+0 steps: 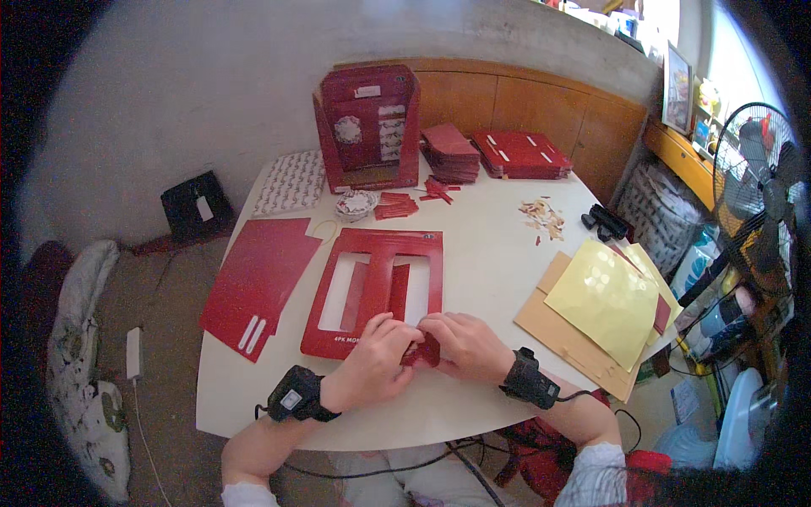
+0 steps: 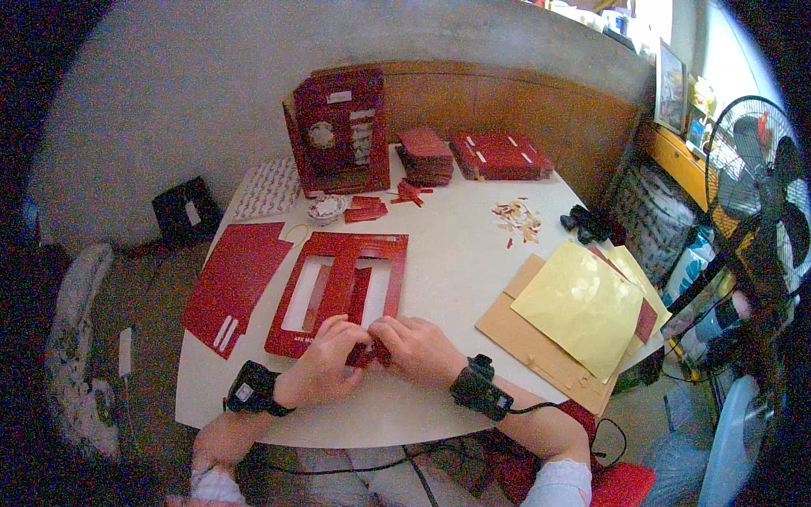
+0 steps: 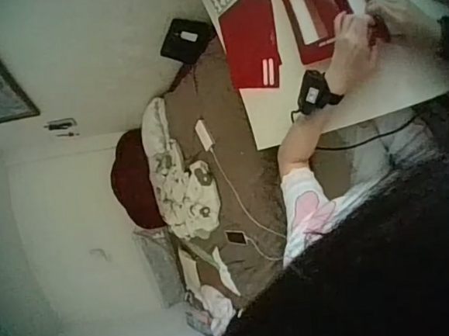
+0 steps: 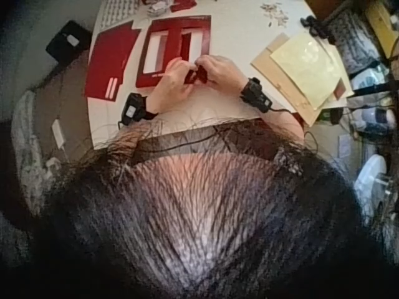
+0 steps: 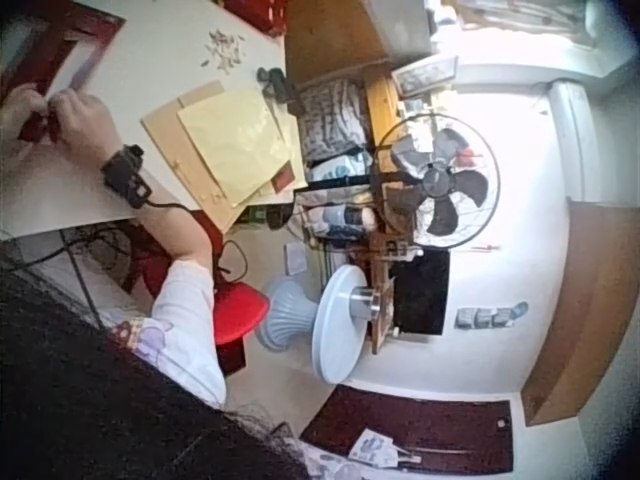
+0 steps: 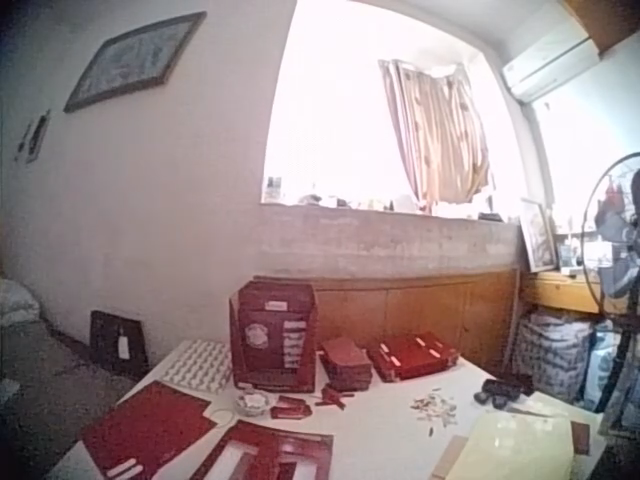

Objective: Folding and assembling cardboard packaging components at a table.

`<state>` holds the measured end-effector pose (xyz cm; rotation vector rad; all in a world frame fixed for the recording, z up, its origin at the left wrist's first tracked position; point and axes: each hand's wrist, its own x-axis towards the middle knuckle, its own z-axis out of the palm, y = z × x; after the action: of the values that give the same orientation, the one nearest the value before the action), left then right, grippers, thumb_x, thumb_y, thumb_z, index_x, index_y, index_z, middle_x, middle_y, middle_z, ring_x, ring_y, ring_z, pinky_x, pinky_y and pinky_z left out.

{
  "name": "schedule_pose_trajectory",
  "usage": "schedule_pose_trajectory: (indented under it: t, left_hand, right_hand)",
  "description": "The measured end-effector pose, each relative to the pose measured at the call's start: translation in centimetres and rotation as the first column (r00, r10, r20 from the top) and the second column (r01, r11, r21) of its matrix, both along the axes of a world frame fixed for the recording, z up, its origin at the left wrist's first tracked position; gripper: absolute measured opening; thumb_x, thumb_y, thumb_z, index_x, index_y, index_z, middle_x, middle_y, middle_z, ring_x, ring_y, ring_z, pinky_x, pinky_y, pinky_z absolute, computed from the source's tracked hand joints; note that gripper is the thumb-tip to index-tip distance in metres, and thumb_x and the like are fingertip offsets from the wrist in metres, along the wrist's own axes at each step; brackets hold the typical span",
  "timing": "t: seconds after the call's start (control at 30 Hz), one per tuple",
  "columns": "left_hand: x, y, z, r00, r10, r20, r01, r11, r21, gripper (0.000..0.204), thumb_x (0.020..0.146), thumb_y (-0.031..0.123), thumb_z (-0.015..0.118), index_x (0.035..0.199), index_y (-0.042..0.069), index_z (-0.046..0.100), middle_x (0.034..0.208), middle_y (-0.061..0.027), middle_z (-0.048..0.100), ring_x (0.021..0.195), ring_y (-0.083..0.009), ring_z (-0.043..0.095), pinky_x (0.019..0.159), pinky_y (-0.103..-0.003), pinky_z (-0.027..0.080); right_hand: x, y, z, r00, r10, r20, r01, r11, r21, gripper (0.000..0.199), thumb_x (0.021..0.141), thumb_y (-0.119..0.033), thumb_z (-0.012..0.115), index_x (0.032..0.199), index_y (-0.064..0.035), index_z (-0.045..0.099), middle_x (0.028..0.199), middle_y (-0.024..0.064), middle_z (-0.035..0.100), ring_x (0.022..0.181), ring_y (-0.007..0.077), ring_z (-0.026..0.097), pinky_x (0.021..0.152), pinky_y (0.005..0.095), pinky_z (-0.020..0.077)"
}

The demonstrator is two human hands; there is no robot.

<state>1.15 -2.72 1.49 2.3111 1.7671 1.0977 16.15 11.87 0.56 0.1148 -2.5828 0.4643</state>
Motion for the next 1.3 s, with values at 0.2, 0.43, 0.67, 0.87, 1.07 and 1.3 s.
schedule_pose_trajectory:
  t: [0.2,0.43,0.67,0.87,1.07,1.3]
  left_hand:
    - [-0.7,-0.2,1.3,0.987,0.095,-0.132,-0.096,0.995,0.001,0.048,0.064,0.006,0.068,0.108,0.004,0.051,0.109,-0.0132,0.054,0.11,-0.0319,0.049,0.104,-0.051,0.03]
    - [-4.1,-0.1,1.4,0.987,0.018,-0.158,-0.028,0.997,-0.065,0.046,0.068,0.018,0.075,0.108,0.004,0.056,0.118,-0.0125,0.052,0.116,-0.0303,0.046,0.102,-0.046,0.033]
    - [-4.7,0.0,1.1,0.987,-0.046,-0.155,0.03,0.994,-0.102,0.043,0.073,0.024,0.076,0.107,0.005,0.059,0.122,-0.0129,0.054,0.116,-0.0318,0.049,0.1,-0.043,0.039]
    - [-4.4,0.3,0.4,0.976,-0.06,-0.209,0.05,0.997,-0.054,0.041,0.074,0.022,0.075,0.108,0.004,0.06,0.121,-0.0133,0.055,0.116,-0.0311,0.05,0.097,-0.041,0.044]
    - [-4.0,0.1,0.3,0.977,-0.031,-0.209,0.035,0.999,0.015,0.045,0.071,0.019,0.073,0.108,-0.001,0.057,0.118,-0.017,0.053,0.11,-0.033,0.052,0.094,-0.041,0.045]
    - [-3.2,0.1,0.1,0.975,0.013,-0.222,-0.027,0.998,-0.064,0.05,0.078,0.026,0.071,0.118,0.002,0.055,0.121,-0.0182,0.052,0.113,-0.0351,0.052,0.097,-0.042,0.044]
  right_hand:
    - [0.5,0.6,0.6,0.997,-0.071,-0.018,0.071,0.997,-0.003,0.051,0.065,-0.011,0.072,0.109,-0.0022,0.048,0.104,0.0156,0.058,0.096,0.0338,0.059,0.082,0.0401,0.0487]
    - [1.2,3.3,0.7,0.996,-0.015,0.088,0.01,0.999,0.053,0.047,0.07,-0.016,0.072,0.109,-0.0032,0.05,0.109,0.0136,0.057,0.098,0.0329,0.057,0.082,0.0397,0.048]
    - [1.6,2.5,1.8,0.993,-0.032,0.112,0.012,0.985,0.171,0.047,0.076,-0.026,0.071,0.113,-0.0056,0.054,0.114,0.0084,0.058,0.101,0.0297,0.054,0.09,0.0411,0.0428]
    - [0.5,1.9,0.6,1.0,0.017,-0.001,-0.017,0.978,0.206,0.046,0.076,-0.025,0.069,0.116,-0.0081,0.055,0.108,0.0078,0.059,0.099,0.0283,0.054,0.09,0.0411,0.0422]
    - [0.5,2.1,0.7,0.999,0.015,0.042,-0.023,0.984,0.179,0.046,0.076,-0.023,0.068,0.118,-0.0102,0.054,0.104,0.0069,0.059,0.099,0.0267,0.055,0.09,0.0405,0.0433]
    - [0.6,1.9,0.6,0.998,0.044,0.054,-0.05,0.993,0.11,0.043,0.075,-0.019,0.07,0.113,-0.0088,0.056,0.104,0.0081,0.059,0.097,0.0289,0.055,0.087,0.041,0.0432]
